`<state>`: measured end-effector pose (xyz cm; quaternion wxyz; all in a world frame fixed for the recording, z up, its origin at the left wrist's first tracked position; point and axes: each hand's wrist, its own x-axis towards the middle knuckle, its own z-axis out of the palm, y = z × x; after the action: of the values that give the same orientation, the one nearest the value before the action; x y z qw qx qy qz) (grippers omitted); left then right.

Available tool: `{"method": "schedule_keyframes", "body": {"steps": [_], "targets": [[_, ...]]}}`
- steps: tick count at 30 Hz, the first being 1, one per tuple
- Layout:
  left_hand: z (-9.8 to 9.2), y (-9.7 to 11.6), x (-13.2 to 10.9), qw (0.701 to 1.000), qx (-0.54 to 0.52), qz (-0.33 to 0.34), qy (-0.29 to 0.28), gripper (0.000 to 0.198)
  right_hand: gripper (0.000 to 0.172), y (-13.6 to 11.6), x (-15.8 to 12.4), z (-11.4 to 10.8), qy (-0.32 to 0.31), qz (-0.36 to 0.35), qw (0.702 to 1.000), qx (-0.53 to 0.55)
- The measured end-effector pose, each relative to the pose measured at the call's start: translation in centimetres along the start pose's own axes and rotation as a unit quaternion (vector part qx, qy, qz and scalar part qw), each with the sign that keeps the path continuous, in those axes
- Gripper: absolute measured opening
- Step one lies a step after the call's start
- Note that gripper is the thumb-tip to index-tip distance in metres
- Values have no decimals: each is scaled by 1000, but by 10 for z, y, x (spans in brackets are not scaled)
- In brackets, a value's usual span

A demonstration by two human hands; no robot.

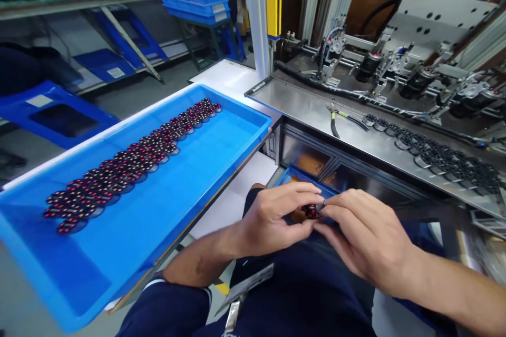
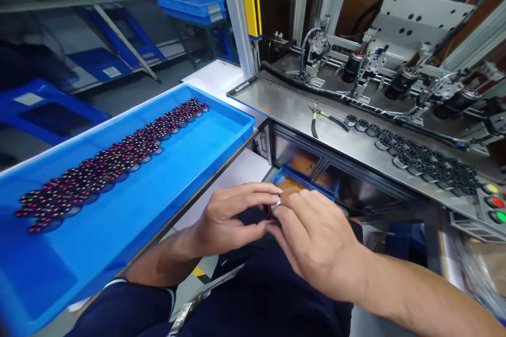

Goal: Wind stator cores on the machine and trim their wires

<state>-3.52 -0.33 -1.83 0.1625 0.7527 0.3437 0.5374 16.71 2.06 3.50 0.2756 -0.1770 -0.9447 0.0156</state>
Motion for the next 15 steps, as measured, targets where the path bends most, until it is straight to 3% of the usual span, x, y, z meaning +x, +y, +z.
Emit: {"method": "schedule_keyframes", "body": {"steps": [3, 6, 9, 11, 13, 15], "targets": [[-3, -1, -2, 1000, -11, -9, -1, 30, 12, -1, 7, 8, -29, -31, 999, -2], [-13, -4, -6, 997, -58, -47, -8, 28, 17, 6, 11, 2, -58, -91, 994, -3], [-24, -11, -13, 984, -137, -116, -1, 30, 20, 36, 17, -7, -83, -94, 992, -4], [-28, -19, -18, 962, -204, -175, 37, 33, 14, 73, 25, -3, -74, -35, 996, -20], [-25, -28, -21, 929, -268, -235, 97, 35, 13, 119, 37, 12, -30, 78, 995, -58], [-18, -35, -22, 894, -318, -276, 157, 37, 35, 161, 51, 36, -14, 217, 969, -113]]}}
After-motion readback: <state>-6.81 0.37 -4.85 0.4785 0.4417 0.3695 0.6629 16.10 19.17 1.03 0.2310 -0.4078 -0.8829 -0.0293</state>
